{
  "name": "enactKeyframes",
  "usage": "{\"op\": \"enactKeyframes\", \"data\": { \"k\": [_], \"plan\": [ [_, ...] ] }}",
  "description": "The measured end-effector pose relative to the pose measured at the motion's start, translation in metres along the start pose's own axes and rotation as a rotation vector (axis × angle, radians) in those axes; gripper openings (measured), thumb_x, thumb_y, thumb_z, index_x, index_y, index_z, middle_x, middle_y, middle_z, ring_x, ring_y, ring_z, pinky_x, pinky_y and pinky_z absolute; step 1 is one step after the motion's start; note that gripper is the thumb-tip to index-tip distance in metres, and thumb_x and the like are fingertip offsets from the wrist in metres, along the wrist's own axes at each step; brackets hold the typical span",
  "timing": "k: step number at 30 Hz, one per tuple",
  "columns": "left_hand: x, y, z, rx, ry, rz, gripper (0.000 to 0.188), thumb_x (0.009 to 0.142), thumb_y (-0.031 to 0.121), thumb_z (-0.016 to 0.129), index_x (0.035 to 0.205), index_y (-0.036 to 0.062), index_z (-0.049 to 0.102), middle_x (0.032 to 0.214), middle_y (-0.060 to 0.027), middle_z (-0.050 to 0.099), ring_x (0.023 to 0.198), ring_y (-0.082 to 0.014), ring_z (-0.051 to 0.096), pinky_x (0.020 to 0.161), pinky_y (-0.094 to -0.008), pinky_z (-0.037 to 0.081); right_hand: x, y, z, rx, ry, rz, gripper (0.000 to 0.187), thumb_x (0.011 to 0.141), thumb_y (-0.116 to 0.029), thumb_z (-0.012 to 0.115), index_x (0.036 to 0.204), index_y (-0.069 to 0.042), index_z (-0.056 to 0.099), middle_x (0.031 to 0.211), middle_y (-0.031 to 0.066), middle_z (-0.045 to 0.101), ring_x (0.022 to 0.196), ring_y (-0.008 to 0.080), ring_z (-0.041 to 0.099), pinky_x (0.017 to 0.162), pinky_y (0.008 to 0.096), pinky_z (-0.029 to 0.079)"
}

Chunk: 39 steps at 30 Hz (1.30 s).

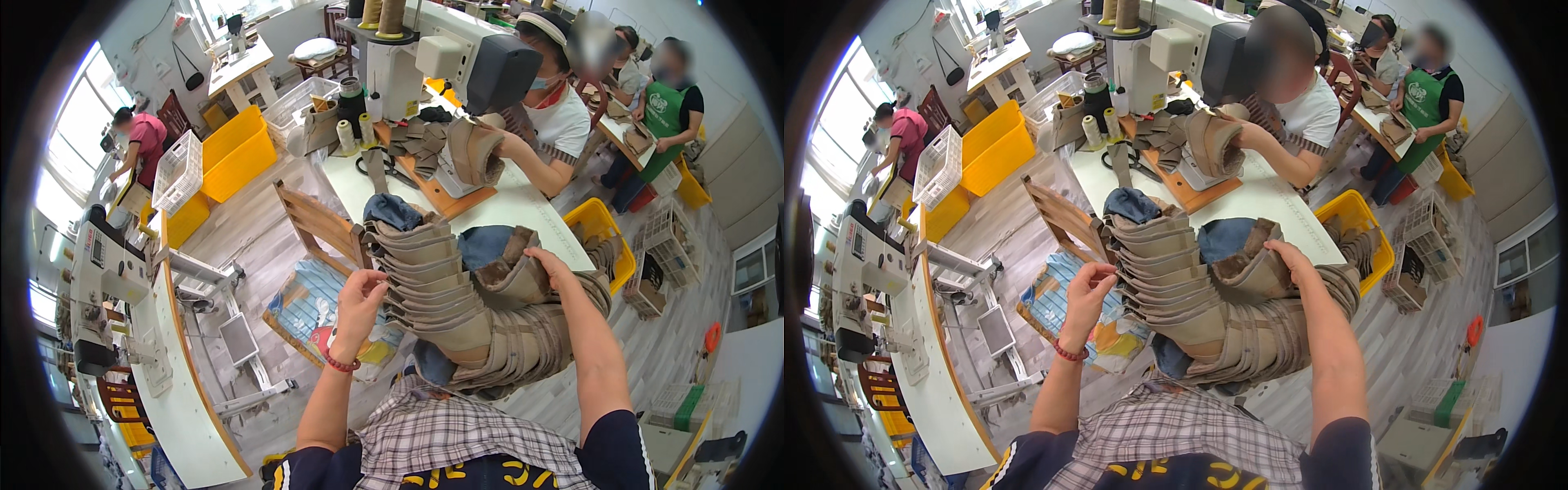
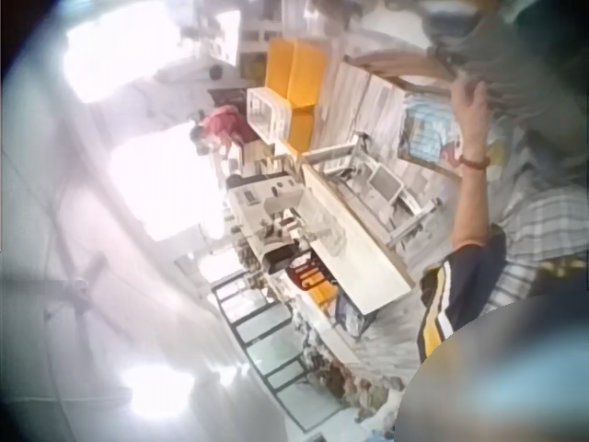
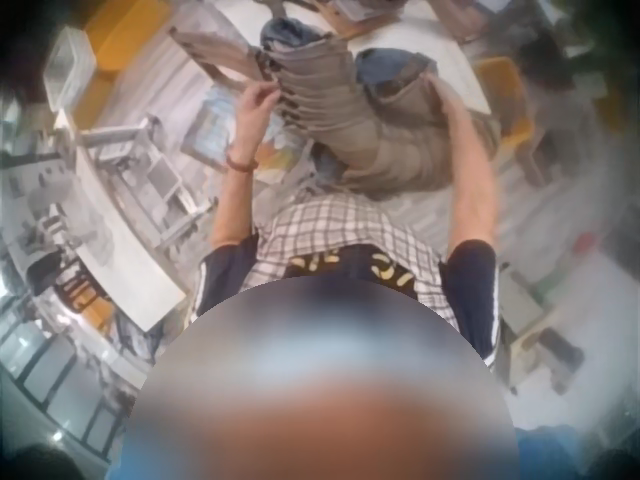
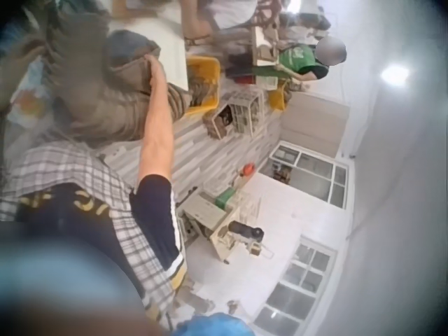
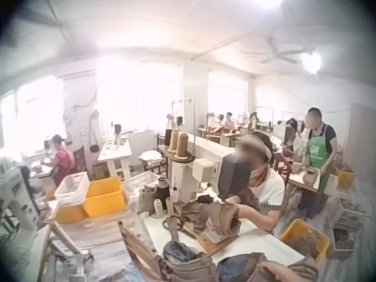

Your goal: The person handles small black fabric pieces and inserts them into beige boot-like footwear. They repeatedly pick up, inspect, and place the fabric pieces inside the boots, then stack the boots in a yellow basket.

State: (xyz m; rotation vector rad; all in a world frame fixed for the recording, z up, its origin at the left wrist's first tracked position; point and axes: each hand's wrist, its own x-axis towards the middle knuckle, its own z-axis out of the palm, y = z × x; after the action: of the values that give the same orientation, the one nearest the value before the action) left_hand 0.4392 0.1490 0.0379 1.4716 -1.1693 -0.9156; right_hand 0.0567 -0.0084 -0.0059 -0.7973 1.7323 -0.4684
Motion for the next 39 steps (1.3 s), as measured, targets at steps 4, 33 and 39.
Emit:
{"op": "enactKeyframes", "data": {
  "k": [4,33,39],
  "plan": [
    [0.017,0.002,0.007,0.258,0.069,0.171,0.021,0.082,0.003,0.063,0.103,0.0023,0.064,0.107,-0.0076,0.063,0.092,-0.0185,0.059,0.08,-0.0292,0.046,0.007,0.002,0.0,-0.13,0.064,-0.023,0.066,0.078,-0.048,0.067,0.123,0.001,0.057,0.123,0.0168,0.059,0.11,0.0292,0.055,0.093,0.0381,0.043],
    [0.108,-0.03,0.016,0.295,-0.108,0.375,0.016,0.08,0.004,0.063,0.096,0.0044,0.064,0.091,-0.0097,0.063,0.093,-0.0267,0.059,0.083,-0.0349,0.047,-0.007,-0.101,0.161,-0.545,-0.582,-1.01,0.03,0.073,-0.002,0.073,0.102,-0.006,0.067,0.092,0.0063,0.055,0.087,0.0194,0.059,0.08,0.0282,0.047],
    [0.129,-0.026,0.004,0.512,-0.426,0.31,0.019,0.082,0.023,0.06,0.087,0.0082,0.07,0.082,-0.0062,0.065,0.091,-0.0249,0.056,0.079,-0.0345,0.047,-0.019,-0.095,0.157,-0.424,-0.521,-0.988,0.021,0.071,-0.002,0.075,0.087,-0.002,0.062,0.089,0.0074,0.054,0.081,0.0184,0.056,0.073,0.0294,0.047]
  ]
}}
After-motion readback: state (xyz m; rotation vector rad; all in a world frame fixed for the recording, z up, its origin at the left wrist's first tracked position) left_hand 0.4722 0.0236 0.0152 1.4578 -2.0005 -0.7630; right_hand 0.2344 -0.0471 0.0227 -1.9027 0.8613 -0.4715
